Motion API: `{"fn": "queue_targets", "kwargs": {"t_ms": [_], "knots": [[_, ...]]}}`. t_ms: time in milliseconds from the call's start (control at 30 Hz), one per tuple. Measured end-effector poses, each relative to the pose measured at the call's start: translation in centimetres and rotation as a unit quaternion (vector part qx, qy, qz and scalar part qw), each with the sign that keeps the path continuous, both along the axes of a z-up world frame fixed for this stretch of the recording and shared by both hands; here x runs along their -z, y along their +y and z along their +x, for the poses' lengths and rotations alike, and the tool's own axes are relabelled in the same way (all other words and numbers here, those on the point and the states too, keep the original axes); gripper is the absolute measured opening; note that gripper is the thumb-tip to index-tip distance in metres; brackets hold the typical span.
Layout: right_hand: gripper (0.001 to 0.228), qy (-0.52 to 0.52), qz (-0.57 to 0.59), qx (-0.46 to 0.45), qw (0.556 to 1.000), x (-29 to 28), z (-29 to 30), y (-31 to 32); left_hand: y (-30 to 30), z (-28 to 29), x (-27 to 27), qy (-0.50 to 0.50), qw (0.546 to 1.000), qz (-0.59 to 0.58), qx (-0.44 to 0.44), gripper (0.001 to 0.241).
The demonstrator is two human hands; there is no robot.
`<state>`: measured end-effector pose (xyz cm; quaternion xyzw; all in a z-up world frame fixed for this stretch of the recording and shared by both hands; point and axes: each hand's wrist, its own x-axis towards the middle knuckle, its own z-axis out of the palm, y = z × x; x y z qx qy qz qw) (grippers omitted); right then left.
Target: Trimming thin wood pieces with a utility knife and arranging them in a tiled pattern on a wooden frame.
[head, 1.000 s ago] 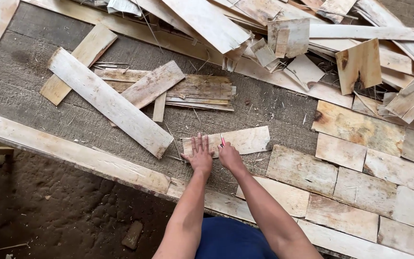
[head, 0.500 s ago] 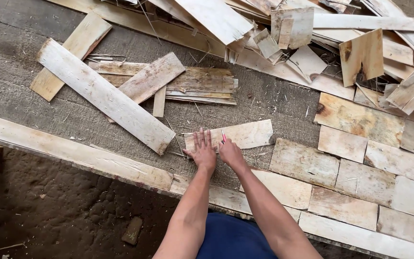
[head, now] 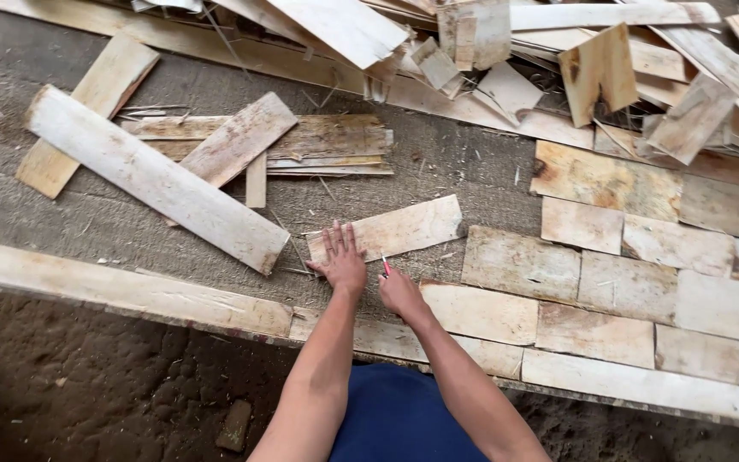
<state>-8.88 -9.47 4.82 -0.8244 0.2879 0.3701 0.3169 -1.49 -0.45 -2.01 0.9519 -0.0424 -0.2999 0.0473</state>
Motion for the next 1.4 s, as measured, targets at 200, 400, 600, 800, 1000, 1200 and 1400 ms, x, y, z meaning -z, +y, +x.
{"fn": "queue_targets", "kwargs": {"t_ms": [200,400,600,800,1000,1200,1400], "knots": [[0.061,-0.019,-0.004,0.000,1.000,0.5,0.0,0.2,0.1,0.0,0.8,-0.009,1.000,-0.004,0.011,0.068],[0.059,-0.022,0.020,0.007,1.000,0.8,0.1,0.1,1.0,-0.1,2.4,-0.076,0.995,-0.004,0.059,0.066],[0.061,0.036,0.005,-0.058,0.998,-11.5,1.6,0.5,3.4,0.0,3.2,-0.181,0.969,-0.149,0.077,0.063],[0.054,0.076,0.118,0.062,0.988,4.3,2.6,-4.8,7.3,6.2,4.6,-0.310,0.937,-0.153,0.057,0.032],[0.060,0.109,0.129,0.085,0.982,2.2,4.0,-6.0,12.9,13.8,3.8,-0.300,0.946,-0.114,-0.042,0.032],[0.055,0.128,0.154,0.093,0.975,4.0,3.7,-6.6,17.9,20.7,10.0,-0.327,0.939,-0.066,-0.087,0.032],[0.052,0.148,0.166,0.092,0.971,5.1,3.8,-7.4,15.3,20.3,7.4,-0.281,0.957,-0.039,-0.064,0.064]]}}
